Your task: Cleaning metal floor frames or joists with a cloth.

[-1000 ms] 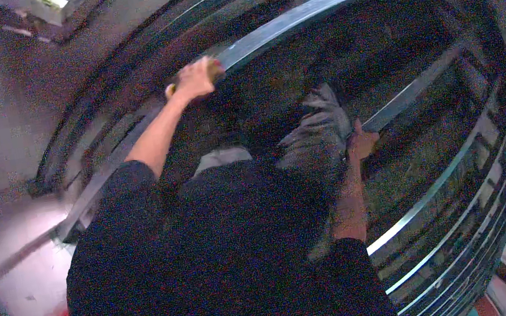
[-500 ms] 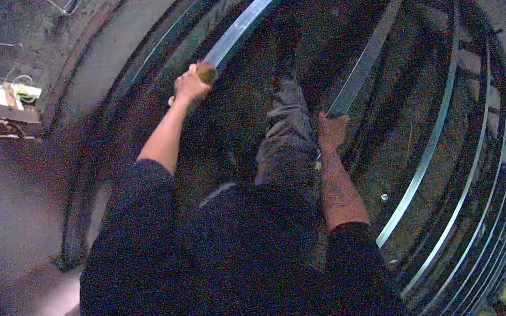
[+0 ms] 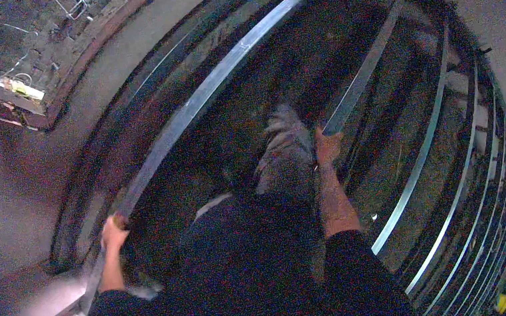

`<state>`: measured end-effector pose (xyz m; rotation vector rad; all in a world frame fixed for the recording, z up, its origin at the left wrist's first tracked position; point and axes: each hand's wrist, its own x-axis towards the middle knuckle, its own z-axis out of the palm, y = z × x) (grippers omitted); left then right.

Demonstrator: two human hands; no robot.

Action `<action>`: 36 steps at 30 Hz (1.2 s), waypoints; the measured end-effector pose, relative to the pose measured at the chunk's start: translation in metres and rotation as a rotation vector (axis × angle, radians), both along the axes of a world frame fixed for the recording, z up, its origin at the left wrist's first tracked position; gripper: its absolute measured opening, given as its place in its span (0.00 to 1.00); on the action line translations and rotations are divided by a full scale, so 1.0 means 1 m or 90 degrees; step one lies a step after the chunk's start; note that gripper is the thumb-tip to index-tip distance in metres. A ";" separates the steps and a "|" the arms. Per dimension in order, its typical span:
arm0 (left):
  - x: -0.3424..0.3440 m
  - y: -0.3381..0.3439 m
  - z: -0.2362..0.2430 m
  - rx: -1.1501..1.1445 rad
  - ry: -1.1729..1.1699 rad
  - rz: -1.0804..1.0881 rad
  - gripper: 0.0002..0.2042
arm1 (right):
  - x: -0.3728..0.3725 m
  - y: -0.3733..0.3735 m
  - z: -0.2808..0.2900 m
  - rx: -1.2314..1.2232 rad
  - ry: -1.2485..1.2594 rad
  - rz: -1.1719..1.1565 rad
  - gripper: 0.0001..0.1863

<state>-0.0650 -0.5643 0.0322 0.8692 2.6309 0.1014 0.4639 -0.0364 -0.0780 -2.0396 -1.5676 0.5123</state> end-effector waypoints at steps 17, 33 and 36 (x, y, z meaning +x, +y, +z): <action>0.044 0.328 -0.038 0.200 0.047 -0.225 0.24 | -0.047 -0.017 0.075 -0.094 -0.031 -0.100 0.36; 0.055 0.346 -0.037 0.288 0.021 -0.200 0.31 | 0.001 -0.007 -0.043 0.042 -0.113 0.019 0.39; 0.037 0.255 -0.052 0.190 -0.009 -0.174 0.35 | -0.031 -0.015 0.018 -0.012 -0.053 -0.075 0.39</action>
